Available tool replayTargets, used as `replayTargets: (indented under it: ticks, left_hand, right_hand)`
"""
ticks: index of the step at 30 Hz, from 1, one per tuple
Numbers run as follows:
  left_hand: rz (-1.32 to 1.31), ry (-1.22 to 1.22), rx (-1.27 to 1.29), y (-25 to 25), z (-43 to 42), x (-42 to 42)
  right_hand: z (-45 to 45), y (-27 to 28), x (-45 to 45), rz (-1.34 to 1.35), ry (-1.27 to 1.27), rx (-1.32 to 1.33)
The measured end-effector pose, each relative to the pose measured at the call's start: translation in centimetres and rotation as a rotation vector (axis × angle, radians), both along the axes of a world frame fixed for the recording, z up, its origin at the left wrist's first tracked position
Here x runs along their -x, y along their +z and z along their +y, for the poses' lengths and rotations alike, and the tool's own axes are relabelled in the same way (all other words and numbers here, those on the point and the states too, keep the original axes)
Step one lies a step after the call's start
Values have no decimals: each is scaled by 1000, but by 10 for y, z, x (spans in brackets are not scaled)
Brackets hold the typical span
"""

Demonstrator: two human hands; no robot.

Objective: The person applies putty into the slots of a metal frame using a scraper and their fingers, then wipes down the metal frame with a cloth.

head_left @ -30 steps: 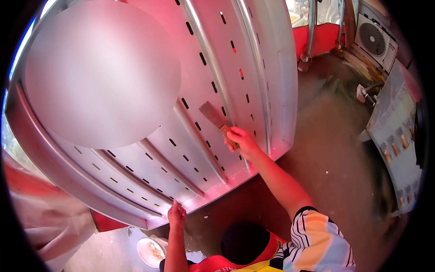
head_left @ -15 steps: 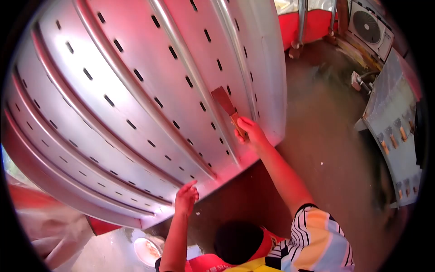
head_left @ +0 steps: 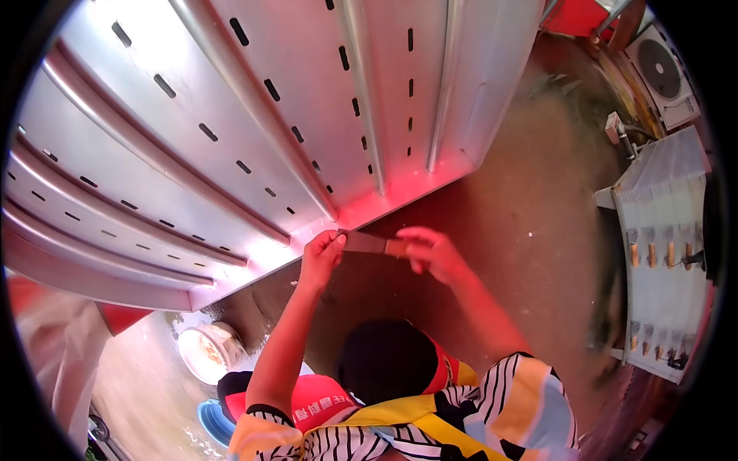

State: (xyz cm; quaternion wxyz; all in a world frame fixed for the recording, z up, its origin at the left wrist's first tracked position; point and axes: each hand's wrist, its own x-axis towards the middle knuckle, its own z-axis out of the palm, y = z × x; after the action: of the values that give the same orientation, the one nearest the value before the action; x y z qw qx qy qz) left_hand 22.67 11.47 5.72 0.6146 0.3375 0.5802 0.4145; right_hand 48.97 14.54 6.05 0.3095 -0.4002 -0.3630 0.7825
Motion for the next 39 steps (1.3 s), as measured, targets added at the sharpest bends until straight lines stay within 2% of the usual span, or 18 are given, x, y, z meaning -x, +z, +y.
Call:
replayTargets:
  ticks: [2, 3, 5, 7, 9, 11, 13, 16, 19, 22, 23, 28, 31, 34, 37, 39]
  left_hand:
    - [-55, -6, 30, -13, 3, -7]
    - [-94, -10, 62, -8, 3, -21]
    - [-102, -187, -8, -13, 5, -40]
    - [-119, -300, -8, -19, 7, -47]
    - [-149, -353, 58, -27, 11, -52]
    - [-173, -288, 140, -39, 16, -62]
    - [-236, -258, 204, -58, 22, -77]
    - [-406, -217, 275, -98, 37, -106]
    - [-555, -109, 349, -121, 50, -127]
    - [-580, -17, 380, -128, 63, -142]
    - [-580, 44, 390, -128, 67, -148]
    - [-833, 266, 453, -150, 86, -184]
    - [-1039, 356, 443, -154, 90, -195]
    - [-1195, 406, 404, -149, 89, -194]
    - [-1176, 419, 392, -155, 84, -184]
    - [-1146, 425, 395, -158, 80, -176]
  right_hand:
    - [12, -13, -9, 320, -285, 69]
    - [17, -13, -12, 353, -280, 97]
    - [26, -10, -18, 419, -269, 155]
    - [50, 3, -50, 103, -232, -45]
    - [81, 20, -81, -281, -451, -322]
    - [120, 33, -105, -638, -320, -620]
    - [160, 7, -125, -874, -97, -717]
    - [199, -30, -123, -590, -47, -574]
    - [206, -22, -107, -912, 170, -687]
    - [212, -42, -106, -722, 87, -571]
    - [214, -46, -108, -744, 114, -579]
    - [200, -14, -95, -868, 297, -573]
    - [167, 36, -66, -861, 421, -312]
    - [148, 0, -62, -677, 145, -473]
    - [152, -17, -45, -753, -12, -788]
    - [153, -17, -30, -844, -7, -805]
